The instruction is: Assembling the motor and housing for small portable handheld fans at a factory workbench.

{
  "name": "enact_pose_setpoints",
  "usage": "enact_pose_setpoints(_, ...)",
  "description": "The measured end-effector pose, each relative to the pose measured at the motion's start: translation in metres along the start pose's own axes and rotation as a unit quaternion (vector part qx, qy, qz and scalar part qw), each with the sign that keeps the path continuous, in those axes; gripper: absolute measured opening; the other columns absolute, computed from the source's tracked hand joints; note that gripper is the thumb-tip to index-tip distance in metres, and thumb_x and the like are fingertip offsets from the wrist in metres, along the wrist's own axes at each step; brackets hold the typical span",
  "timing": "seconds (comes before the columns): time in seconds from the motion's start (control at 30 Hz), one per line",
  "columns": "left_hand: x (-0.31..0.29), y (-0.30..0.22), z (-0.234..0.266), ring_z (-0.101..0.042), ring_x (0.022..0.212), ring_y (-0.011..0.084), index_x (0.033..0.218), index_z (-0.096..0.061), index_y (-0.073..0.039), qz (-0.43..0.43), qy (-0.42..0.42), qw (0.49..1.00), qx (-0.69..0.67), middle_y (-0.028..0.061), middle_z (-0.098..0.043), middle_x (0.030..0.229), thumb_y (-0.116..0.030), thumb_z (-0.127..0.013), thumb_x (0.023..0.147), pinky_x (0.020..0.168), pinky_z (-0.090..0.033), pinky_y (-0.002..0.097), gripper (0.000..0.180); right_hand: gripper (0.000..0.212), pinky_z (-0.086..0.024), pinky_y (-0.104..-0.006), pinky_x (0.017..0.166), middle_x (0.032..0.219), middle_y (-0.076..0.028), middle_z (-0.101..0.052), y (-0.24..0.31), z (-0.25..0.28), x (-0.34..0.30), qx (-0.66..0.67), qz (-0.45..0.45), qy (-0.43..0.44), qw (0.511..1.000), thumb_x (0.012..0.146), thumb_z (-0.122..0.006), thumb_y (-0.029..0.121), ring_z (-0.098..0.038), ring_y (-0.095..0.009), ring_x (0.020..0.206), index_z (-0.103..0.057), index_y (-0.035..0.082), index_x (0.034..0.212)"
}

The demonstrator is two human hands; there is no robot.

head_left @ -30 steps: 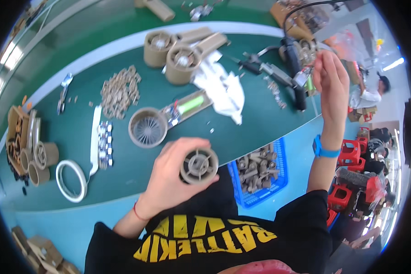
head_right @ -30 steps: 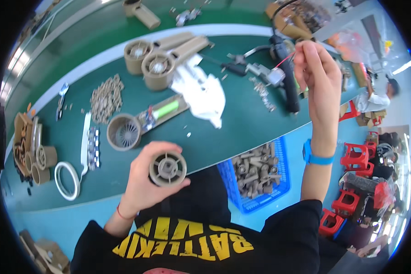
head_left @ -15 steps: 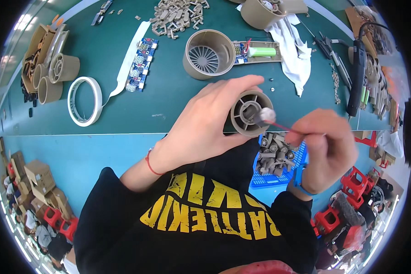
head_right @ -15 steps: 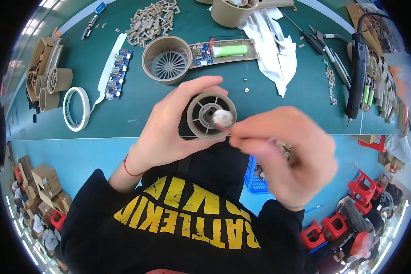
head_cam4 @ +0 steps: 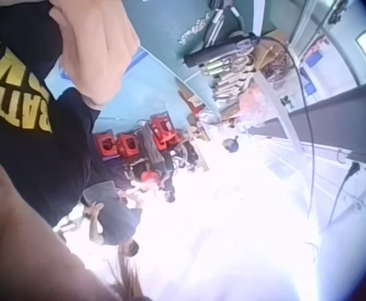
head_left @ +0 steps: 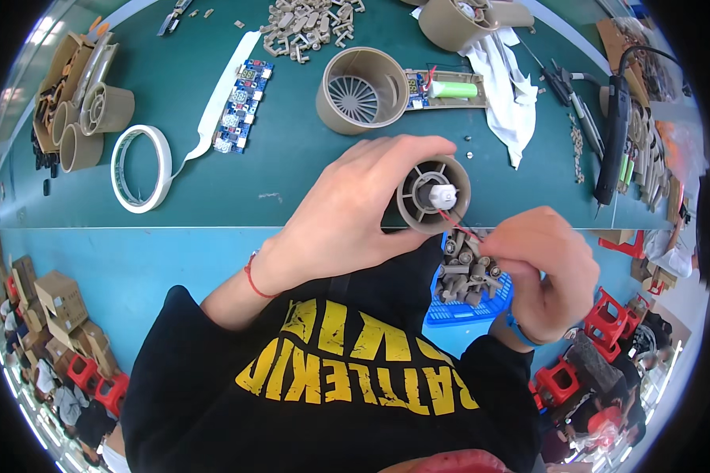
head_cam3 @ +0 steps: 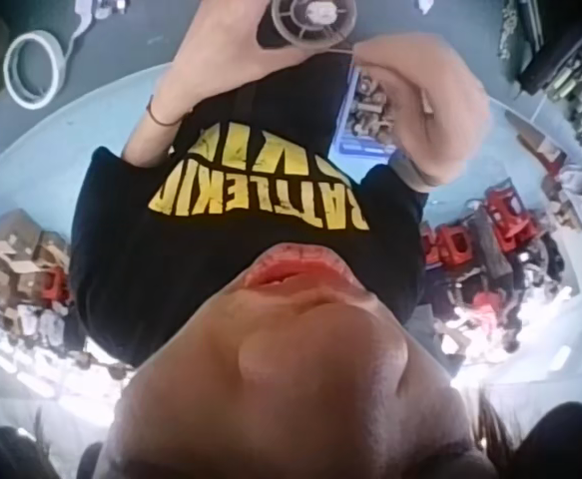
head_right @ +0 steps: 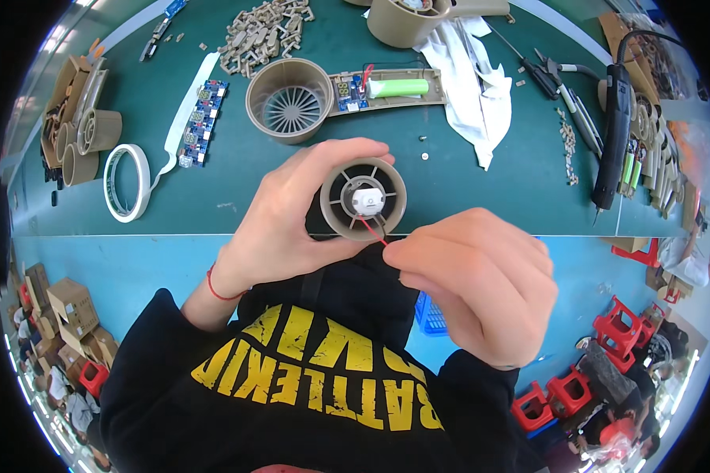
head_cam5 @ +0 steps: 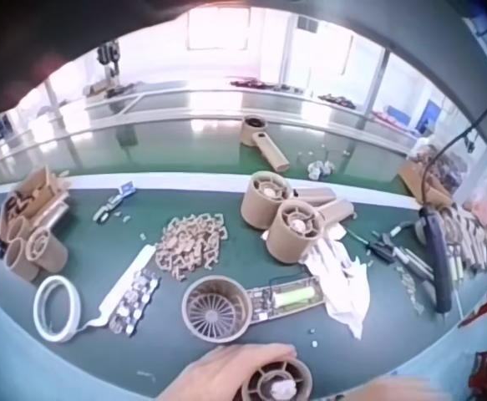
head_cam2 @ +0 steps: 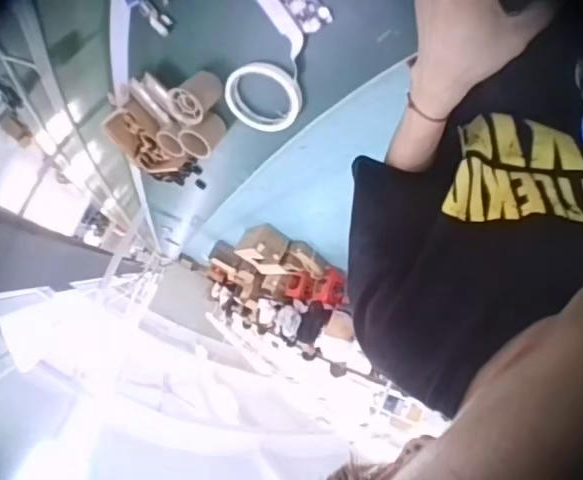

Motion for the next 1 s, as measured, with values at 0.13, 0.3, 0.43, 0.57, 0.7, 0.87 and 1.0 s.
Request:
enact_pose_setpoints(0.13, -0.001, -0.001, 0.001, -0.063, 0.102, 0.029, 0.126, -0.051, -0.006, -0.008, 0.001, 1.0, 0.01, 0.0096, -0.064, 0.114, -0.001, -0.078, 0.064, 0.087, -0.05, 0.0351, 0.068, 0.033, -0.048, -0.0298, 0.05, 0.075, -0.011, -0.065, 0.003, -0.003, 0.009, -0.063, 0.032, 0.028, 0.997, 0.058, -0.074, 0.0, -0.063, -0.024, 0.06, -0.065, -0.002, 0.089)
enact_pose_setpoints(0.3, -0.001, -0.001, 0.001, -0.063, 0.103, 0.0292, 0.127, -0.05, -0.007, -0.018, -0.007, 1.0, 0.001, 0.0094, -0.064, 0.114, -0.001, -0.078, 0.063, 0.088, -0.049, 0.0353, 0.069, 0.031, -0.047, -0.0301, 0.049, 0.075, -0.009, -0.064, 0.008, -0.005, 0.01, -0.081, 0.028, 0.066, 0.994, 0.059, -0.073, 0.001, -0.062, -0.023, 0.059, -0.065, -0.001, 0.089)
enact_pose_setpoints(0.43, -0.001, -0.001, 0.001, -0.063, 0.102, 0.0292, 0.127, -0.05, -0.007, -0.025, -0.013, 1.0, 0.003, 0.0093, -0.064, 0.114, -0.002, -0.078, 0.064, 0.087, -0.049, 0.0353, 0.069, 0.03, -0.047, -0.0301, 0.05, 0.076, -0.009, -0.065, 0.005, -0.01, 0.013, -0.113, 0.013, 0.079, 0.99, 0.06, -0.071, 0.0, -0.062, -0.023, 0.06, -0.065, -0.001, 0.089)
enact_pose_setpoints(0.57, -0.002, 0.001, 0.001, -0.063, 0.102, 0.0293, 0.127, -0.05, -0.007, -0.024, -0.019, 1.0, 0.002, 0.0095, -0.064, 0.114, -0.003, -0.079, 0.065, 0.087, -0.049, 0.0354, 0.069, 0.03, -0.048, -0.0293, 0.05, 0.075, -0.01, -0.066, 0.006, -0.007, 0.014, -0.125, 0.035, 0.012, 0.992, 0.06, -0.071, -0.002, -0.063, -0.024, 0.06, -0.065, -0.002, 0.089)
enact_pose_setpoints(0.7, -0.001, 0.001, 0.0, -0.063, 0.102, 0.0297, 0.127, -0.05, -0.007, -0.034, -0.018, 0.999, 0.005, 0.0099, -0.063, 0.115, -0.005, -0.08, 0.065, 0.086, -0.049, 0.0359, 0.069, 0.02, -0.048, -0.0307, 0.058, 0.076, -0.016, -0.065, 0.005, -0.004, 0.018, -0.157, 0.008, -0.004, 0.988, 0.07, -0.064, -0.013, -0.063, -0.028, 0.066, -0.06, -0.008, 0.089)
enact_pose_setpoints(0.87, -0.002, 0.0, 0.002, -0.062, 0.102, 0.0301, 0.127, -0.051, -0.006, -0.038, -0.017, 0.999, 0.012, 0.0099, -0.063, 0.115, -0.005, -0.08, 0.064, 0.086, -0.049, 0.0364, 0.07, 0.024, -0.046, -0.0293, 0.053, 0.075, -0.016, -0.064, 0.011, -0.009, 0.018, -0.125, 0.027, 0.042, 0.991, 0.066, -0.066, -0.01, -0.061, -0.027, 0.063, -0.061, -0.008, 0.089)
enact_pose_setpoints(1.0, -0.002, 0.002, 0.001, -0.062, 0.102, 0.0305, 0.127, -0.05, -0.006, -0.038, -0.013, 0.999, 0.012, 0.0104, -0.062, 0.116, -0.004, -0.08, 0.063, 0.086, -0.049, 0.0365, 0.07, 0.031, -0.045, -0.0291, 0.051, 0.074, -0.014, -0.064, 0.019, -0.012, 0.018, -0.166, 0.07, 0.076, 0.981, 0.059, -0.069, -0.003, -0.06, -0.026, 0.062, -0.062, -0.006, 0.089)
Point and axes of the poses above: each hand's wrist, its own x-axis towards the middle knuckle, its own z-axis out of the back of the hand, y = z × x, the point moved 7 cm from there along x, towards the middle knuckle
